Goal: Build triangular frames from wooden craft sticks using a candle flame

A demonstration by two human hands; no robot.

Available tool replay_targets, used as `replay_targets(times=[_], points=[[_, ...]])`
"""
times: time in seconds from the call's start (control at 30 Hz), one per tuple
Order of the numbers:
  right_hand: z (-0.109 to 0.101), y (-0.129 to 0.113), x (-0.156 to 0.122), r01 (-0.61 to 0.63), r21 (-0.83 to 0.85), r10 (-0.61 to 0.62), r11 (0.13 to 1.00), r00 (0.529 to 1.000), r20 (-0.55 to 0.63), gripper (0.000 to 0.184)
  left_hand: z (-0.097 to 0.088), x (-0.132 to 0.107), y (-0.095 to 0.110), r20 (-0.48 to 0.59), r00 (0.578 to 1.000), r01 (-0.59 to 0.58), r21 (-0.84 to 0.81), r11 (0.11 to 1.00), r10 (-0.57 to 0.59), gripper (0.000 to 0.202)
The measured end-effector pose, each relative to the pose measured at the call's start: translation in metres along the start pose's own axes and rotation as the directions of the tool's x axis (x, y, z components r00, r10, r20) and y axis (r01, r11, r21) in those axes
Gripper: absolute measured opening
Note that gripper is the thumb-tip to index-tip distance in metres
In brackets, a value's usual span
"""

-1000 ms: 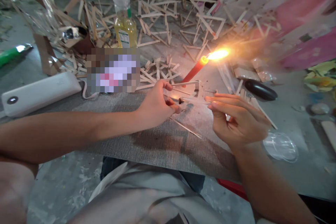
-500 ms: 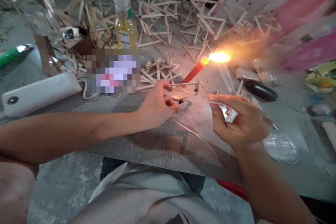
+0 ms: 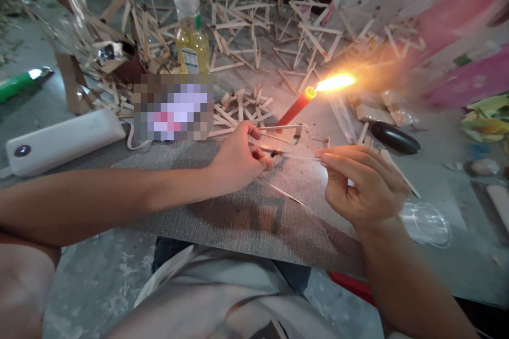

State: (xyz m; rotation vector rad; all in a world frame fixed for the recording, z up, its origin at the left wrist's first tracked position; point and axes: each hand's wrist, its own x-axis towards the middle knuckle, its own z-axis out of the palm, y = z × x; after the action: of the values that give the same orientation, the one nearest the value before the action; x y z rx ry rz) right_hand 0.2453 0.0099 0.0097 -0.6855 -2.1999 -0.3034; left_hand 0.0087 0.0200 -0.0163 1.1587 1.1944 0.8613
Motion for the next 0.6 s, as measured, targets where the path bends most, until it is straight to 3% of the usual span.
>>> replay_targets(times=[0.23,0.33,0.47,0.6], points=[[0.007,-0.011,-0.003,-0.198,0.062,0.2,0.978,0.979,-0.029,0.039,0.001,0.0,-0.001,-0.018,1.0,0.003,0.027,1.0,-0.003,0.051],[0.012,-0.016,-0.007,-0.359,0.184,0.373,0.915,0.927,-0.045,0.029,0.001,0.0,-0.002,-0.025,1.0,-0.015,0.047,0.999,0.016,0.05],[0.017,-0.02,-0.004,-0.553,0.475,0.635,0.685,0.773,-0.016,0.024,0.0,0.0,-0.001,-0.027,0.999,-0.021,0.081,0.997,0.023,0.049],[0.016,-0.011,0.003,-0.631,0.716,0.796,0.298,0.578,0.178,0.019,-0.001,0.001,-0.001,-0.025,1.0,-0.016,0.075,0.997,0.017,0.051]])
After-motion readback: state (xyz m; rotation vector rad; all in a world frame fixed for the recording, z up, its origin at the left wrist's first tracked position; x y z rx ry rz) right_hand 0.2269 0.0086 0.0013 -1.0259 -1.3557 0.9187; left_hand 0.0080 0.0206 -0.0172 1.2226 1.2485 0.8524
